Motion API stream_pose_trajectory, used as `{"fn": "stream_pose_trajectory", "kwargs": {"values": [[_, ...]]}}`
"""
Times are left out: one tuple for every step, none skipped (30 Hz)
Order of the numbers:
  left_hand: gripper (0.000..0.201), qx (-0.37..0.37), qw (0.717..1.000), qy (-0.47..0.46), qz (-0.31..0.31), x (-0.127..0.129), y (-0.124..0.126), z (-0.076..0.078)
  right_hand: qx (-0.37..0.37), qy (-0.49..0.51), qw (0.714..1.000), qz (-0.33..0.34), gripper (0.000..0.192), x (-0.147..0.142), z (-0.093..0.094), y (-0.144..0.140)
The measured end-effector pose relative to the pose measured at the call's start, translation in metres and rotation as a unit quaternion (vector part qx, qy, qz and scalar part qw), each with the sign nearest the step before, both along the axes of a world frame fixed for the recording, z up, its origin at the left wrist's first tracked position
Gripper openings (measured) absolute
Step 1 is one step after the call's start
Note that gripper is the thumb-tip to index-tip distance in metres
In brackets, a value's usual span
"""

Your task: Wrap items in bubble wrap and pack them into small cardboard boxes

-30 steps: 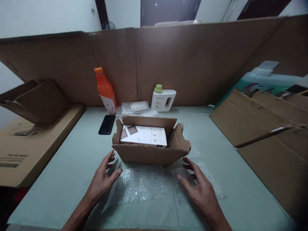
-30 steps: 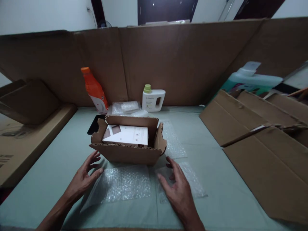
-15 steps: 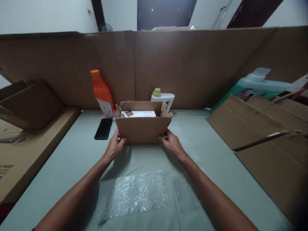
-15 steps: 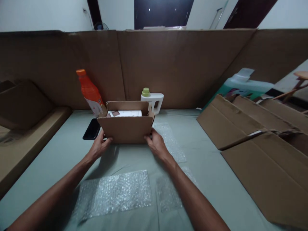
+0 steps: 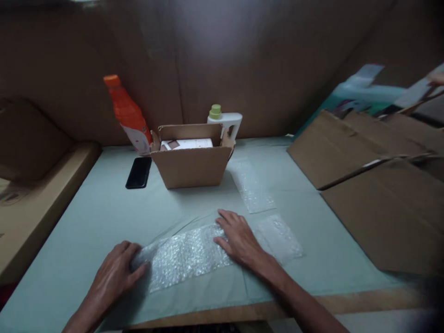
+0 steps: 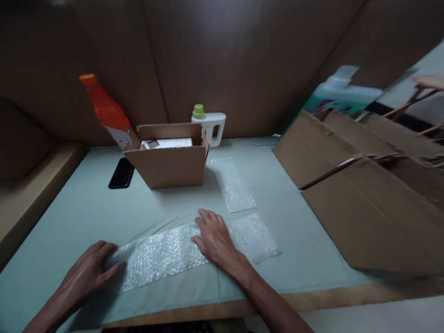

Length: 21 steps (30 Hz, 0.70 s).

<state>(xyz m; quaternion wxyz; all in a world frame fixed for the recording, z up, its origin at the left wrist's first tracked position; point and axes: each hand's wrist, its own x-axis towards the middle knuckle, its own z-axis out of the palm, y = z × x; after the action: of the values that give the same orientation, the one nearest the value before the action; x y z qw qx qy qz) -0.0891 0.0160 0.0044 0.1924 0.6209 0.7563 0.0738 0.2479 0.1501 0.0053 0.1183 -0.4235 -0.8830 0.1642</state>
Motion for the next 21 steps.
{"fn": "stream_pose_trajectory", "kwargs": {"values": [[0.031,0.005,1.000,-0.009,-0.018,-0.001,-0.001,-0.003,0.005,0.006,1.000,0.003,0.015,-0.005,0.001,-0.005],[0.029,0.013,0.999,-0.024,-0.031,-0.002,0.001,-0.003,0.003,0.020,1.000,0.002,0.009,-0.008,0.002,-0.013],[0.028,0.022,0.998,-0.039,-0.036,-0.003,0.004,0.000,-0.007,0.039,0.999,-0.004,0.011,-0.009,0.003,-0.022],[0.028,0.032,0.998,-0.047,-0.033,-0.005,0.011,0.006,-0.024,0.061,0.998,-0.019,0.018,-0.008,0.004,-0.035],[0.029,0.045,0.998,-0.046,-0.029,-0.005,0.020,0.012,-0.048,0.082,0.995,-0.039,0.030,-0.005,0.004,-0.050],[0.027,0.058,0.997,-0.033,-0.029,-0.004,0.032,0.019,-0.077,0.103,0.990,-0.059,0.044,-0.002,0.003,-0.066],[0.025,0.074,0.996,-0.014,-0.038,-0.001,0.047,0.024,-0.110,0.119,0.984,-0.078,0.058,0.000,0.001,-0.083],[0.022,0.097,0.994,0.006,-0.055,0.004,0.064,0.028,-0.139,0.128,0.977,-0.094,0.067,0.002,0.000,-0.099],[0.020,0.125,0.989,0.023,-0.081,0.012,0.083,0.030,-0.167,0.131,0.972,-0.103,0.073,0.003,-0.001,-0.114],[0.020,0.157,0.981,0.034,-0.108,0.021,0.102,0.029,-0.194,0.130,0.967,-0.102,0.075,0.002,-0.001,-0.126],[0.023,0.190,0.972,0.042,-0.129,0.032,0.120,0.026,-0.218,0.129,0.963,-0.093,0.075,0.002,0.000,-0.135],[0.030,0.215,0.965,0.048,-0.144,0.044,0.134,0.022,-0.237,0.131,0.959,-0.081,0.074,0.003,0.001,-0.142],[0.038,0.238,0.958,0.053,-0.151,0.054,0.144,0.018,-0.248,0.136,0.956,-0.073,0.069,0.006,0.004,-0.145],[0.045,0.259,0.952,0.059,-0.152,0.063,0.149,0.013,-0.248,0.145,0.955,-0.072,0.061,0.012,0.007,-0.146],[0.049,0.278,0.946,0.063,-0.153,0.069,0.147,0.009,-0.232,0.154,0.957,-0.082,0.051,0.021,0.010,-0.145],[0.050,0.296,0.940,0.065,-0.155,0.072,0.140,0.006,-0.196,0.161,0.962,-0.101,0.041,0.032,0.012,-0.142],[0.048,0.312,0.934,0.065,-0.163,0.074,0.127,0.002,-0.143,0.160,0.969,-0.122,0.033,0.047,0.013,-0.137],[0.045,0.322,0.928,0.063,-0.177,0.074,0.111,-0.001,-0.079,0.151,0.976,-0.139,0.028,0.062,0.012,-0.130],[0.042,0.321,0.925,0.058,-0.196,0.075,0.092,-0.004,-0.010,0.137,0.979,-0.150,0.027,0.078,0.009,-0.121],[0.041,0.310,0.924,0.053,-0.217,0.076,0.073,-0.008,0.056,0.116,0.979,-0.159,0.027,0.092,0.005,-0.110],[0.043,0.289,0.926,0.048,-0.239,0.078,0.055,-0.011,0.114,0.089,0.975,-0.167,0.029,0.105,0.000,-0.098]]}}
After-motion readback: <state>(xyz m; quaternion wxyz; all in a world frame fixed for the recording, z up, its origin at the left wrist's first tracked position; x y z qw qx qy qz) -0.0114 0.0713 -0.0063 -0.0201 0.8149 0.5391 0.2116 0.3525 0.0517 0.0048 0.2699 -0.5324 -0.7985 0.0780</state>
